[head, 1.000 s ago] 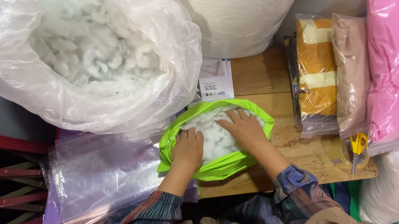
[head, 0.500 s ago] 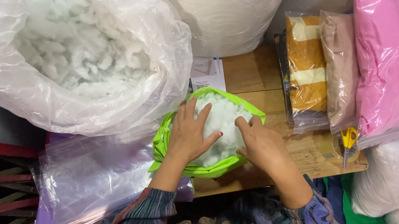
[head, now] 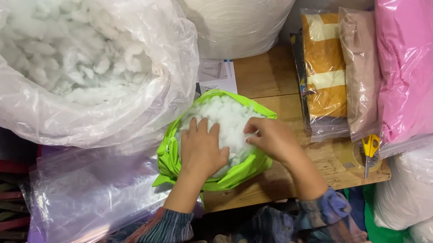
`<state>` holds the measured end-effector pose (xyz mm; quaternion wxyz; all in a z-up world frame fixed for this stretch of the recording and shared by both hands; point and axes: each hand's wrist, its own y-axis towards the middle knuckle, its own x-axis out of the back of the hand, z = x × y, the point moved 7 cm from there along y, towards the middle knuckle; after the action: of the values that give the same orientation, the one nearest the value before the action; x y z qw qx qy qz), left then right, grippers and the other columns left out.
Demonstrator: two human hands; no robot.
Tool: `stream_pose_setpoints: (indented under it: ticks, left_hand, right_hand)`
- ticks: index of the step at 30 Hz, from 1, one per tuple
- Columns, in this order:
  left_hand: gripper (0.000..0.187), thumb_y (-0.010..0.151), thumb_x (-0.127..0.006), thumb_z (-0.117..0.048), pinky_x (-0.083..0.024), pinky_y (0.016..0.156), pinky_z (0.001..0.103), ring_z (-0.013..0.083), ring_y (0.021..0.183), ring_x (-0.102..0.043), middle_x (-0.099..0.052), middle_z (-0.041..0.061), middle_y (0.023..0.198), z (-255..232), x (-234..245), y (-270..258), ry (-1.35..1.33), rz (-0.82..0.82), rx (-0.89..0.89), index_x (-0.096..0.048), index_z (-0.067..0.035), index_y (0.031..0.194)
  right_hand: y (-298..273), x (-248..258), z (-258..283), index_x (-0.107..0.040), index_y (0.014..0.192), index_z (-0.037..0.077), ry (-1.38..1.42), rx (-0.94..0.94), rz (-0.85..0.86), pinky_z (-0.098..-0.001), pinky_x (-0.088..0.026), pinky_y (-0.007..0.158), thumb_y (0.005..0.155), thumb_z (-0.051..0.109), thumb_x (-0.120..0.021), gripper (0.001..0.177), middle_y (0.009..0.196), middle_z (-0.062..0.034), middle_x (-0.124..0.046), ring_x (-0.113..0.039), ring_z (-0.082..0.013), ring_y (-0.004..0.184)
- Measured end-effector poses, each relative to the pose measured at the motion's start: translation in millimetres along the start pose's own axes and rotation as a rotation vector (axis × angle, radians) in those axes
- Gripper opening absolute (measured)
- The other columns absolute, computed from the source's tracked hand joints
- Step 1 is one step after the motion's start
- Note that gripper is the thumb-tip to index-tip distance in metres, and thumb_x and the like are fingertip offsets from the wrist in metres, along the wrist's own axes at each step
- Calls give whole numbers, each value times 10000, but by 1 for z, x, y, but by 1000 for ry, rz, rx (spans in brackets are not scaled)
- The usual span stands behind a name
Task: Stuffing a green pillowcase with white fiberfill material from a large plastic bag.
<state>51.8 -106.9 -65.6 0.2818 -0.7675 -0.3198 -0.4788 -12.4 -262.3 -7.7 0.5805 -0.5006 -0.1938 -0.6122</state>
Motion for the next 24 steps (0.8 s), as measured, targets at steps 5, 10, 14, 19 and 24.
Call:
stream_pose_setpoints:
  ticks: [5,10,14,19,24]
  left_hand:
    - [584,880,-578,-388,-339,1111,571,456,1425,-360,-470,191,1461,-47,29,-19,-80,-207,-220,-567,-153,1415]
    - [551,1012,-420,-510,-191,1209,599,428,1533,-162,-308,125,1630,-45,-6,-2,66,152,-226,-462,-266,1505]
    - [577,1003,-431,-414,-154,1231,577,418,1539,-156,-283,99,1650,-26,-53,-3,54,325,-141,-385,-245,1552]
    - [573,975,-492,-413,-165,1222,586,410,1528,-192,-340,74,1625,-30,-42,1,37,310,-168,-459,-220,1514]
    - [326,871,-668,-361,-527,924,486,395,1089,-671,-661,95,1207,-32,30,-5,-388,-261,-256,-736,-182,1134]
  right_hand:
    - [3,32,-15,-705,1206,143,79,9,-217,-530,-528,933,918,174,-633,298,1140,-156,-755,-711,-363,1074]
    - [40,6,-11,-700,1271,97,-2,169,-167,-564,-487,1001,1016,192,-494,341,1171,-235,-720,-647,-462,1155]
    - [40,-62,-27,-733,1196,206,-348,131,95,-522,-532,922,955,382,-518,368,1107,-115,-752,-646,-385,1115]
    - [70,-118,-67,-778,965,146,-739,202,-144,-505,-522,725,884,179,-528,265,861,-107,-750,-682,-347,895]
    - [45,-70,-67,-752,1096,101,-553,93,-60,-522,-538,778,847,159,-619,288,1010,-130,-749,-657,-384,1010]
